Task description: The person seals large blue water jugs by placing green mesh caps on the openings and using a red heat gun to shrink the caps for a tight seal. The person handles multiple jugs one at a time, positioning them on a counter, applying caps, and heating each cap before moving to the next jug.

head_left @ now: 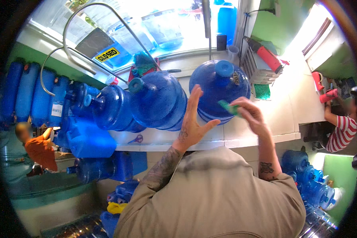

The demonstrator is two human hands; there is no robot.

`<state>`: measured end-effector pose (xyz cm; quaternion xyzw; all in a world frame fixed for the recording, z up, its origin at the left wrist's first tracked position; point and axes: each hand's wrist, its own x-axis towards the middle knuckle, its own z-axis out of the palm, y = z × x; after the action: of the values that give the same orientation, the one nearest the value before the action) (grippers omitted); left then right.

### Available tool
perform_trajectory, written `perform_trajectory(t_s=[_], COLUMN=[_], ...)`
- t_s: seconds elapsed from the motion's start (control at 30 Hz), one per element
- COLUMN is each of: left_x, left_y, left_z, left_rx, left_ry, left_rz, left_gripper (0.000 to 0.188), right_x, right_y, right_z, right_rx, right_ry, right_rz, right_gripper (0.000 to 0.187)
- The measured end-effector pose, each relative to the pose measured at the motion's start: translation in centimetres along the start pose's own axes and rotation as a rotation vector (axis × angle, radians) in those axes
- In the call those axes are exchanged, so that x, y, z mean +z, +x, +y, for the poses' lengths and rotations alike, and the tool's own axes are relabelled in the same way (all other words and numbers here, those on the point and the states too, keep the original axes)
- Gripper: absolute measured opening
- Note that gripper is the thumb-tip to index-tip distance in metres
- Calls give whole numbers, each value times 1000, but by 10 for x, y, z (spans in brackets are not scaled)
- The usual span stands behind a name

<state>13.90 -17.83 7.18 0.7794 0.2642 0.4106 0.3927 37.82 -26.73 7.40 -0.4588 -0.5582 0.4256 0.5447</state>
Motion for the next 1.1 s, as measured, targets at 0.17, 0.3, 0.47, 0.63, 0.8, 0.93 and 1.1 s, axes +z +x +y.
perform_trajectory(t_s=[0.17, 0.3, 0.47, 0.63, 0.8, 0.93, 1.1], left_x=[-84, -145, -218, -279, -360, -419, -433], left_y=[8, -11, -30, -38, -54, -48, -49], left_z=[-10, -32, -49, -74, -119, -146, -169], left_rx=[-9, 31, -135, 90, -318, -121, -66], left_ry=[145, -5, 8, -130, -520, -975, 20], left_rz=[93, 137, -7, 72, 291, 480, 434], left_gripper=[23, 18, 18, 11, 18, 32, 33], right_x=[119, 175, 234, 278, 354, 415, 459], right_y=[52, 82, 119, 163, 241, 308, 328], right_z=[-27, -26, -30, -26, 8, 26, 54], right_rx=[-102, -43, -249, -84, 16, 41, -241], right_ry=[-47, -444, -213, -57, 217, 612, -107], right_rz=[-8, -36, -42, -375, -470, -450, -201], right_gripper=[26, 25, 41, 49, 50, 43, 32])
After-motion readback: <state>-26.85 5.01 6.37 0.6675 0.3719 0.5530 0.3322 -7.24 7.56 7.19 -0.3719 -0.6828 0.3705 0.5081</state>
